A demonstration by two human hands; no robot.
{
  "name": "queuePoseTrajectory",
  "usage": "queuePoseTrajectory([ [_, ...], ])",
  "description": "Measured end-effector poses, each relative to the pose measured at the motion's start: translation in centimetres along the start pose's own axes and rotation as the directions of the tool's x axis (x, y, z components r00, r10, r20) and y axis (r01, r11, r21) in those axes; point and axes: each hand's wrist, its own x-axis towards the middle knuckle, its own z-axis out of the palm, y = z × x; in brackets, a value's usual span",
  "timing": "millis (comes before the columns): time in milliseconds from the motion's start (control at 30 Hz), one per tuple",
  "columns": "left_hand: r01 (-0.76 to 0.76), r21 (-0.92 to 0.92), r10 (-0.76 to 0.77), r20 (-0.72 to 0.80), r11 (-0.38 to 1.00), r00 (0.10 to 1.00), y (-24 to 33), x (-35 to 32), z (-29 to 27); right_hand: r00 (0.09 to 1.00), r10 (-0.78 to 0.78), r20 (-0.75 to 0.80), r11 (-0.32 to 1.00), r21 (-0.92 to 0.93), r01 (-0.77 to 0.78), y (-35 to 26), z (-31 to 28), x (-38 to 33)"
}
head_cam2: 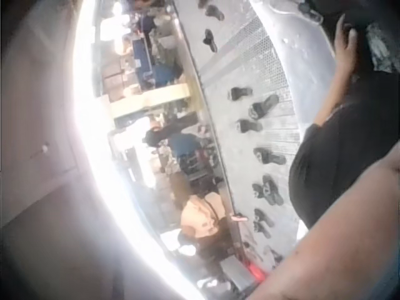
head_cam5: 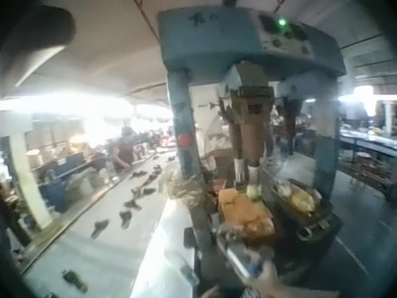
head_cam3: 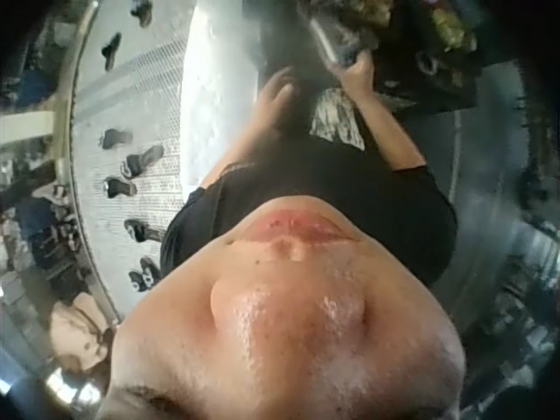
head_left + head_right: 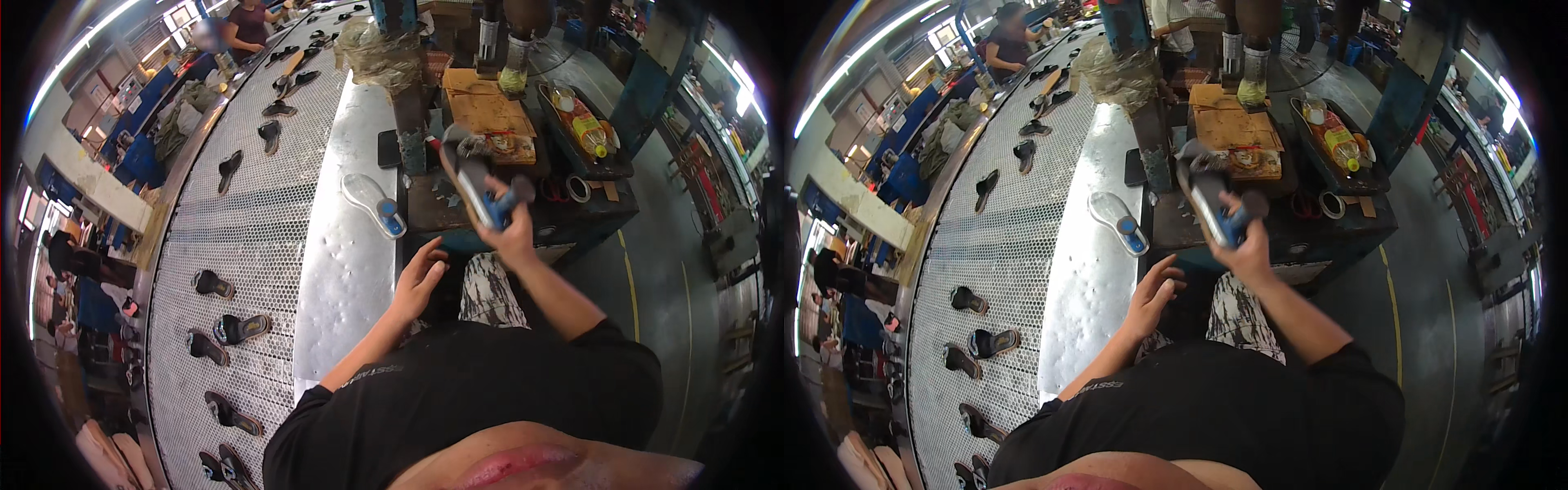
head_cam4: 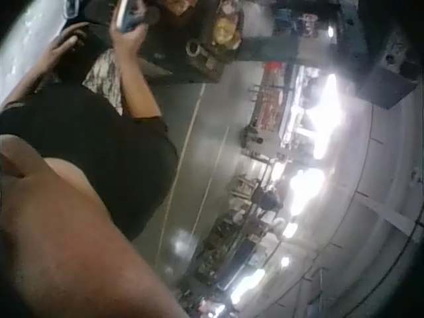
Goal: The person repeatedly takes sandals from the conveyor, fits them onto shoe lasts by hand, presses each lasted sandal under a machine press, and removes them.
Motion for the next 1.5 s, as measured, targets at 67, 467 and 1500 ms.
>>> queuePoseTrajectory([
  [67,0.059,0.019,-0.060,0.003,0.998,0.998,-1.4,-1.0,-1.0,0.998,-0.016,-0.065,0.980,-0.201,0.003,1.4,-1.1,4.3],
  [467,0.102,0.411,0.062,-0.365,0.906,0.929,-4.1,-10.0,-6.8,0.991,0.109,-0.075,0.780,-0.611,-0.132,11.7,-1.9,12.1],
  [1500,0.419,0.895,0.362,-0.343,-0.155,0.867,4.3,-30.5,-36.7,0.959,0.277,-0.067,0.845,-0.458,-0.276,5.4,7.5,15.7],
])
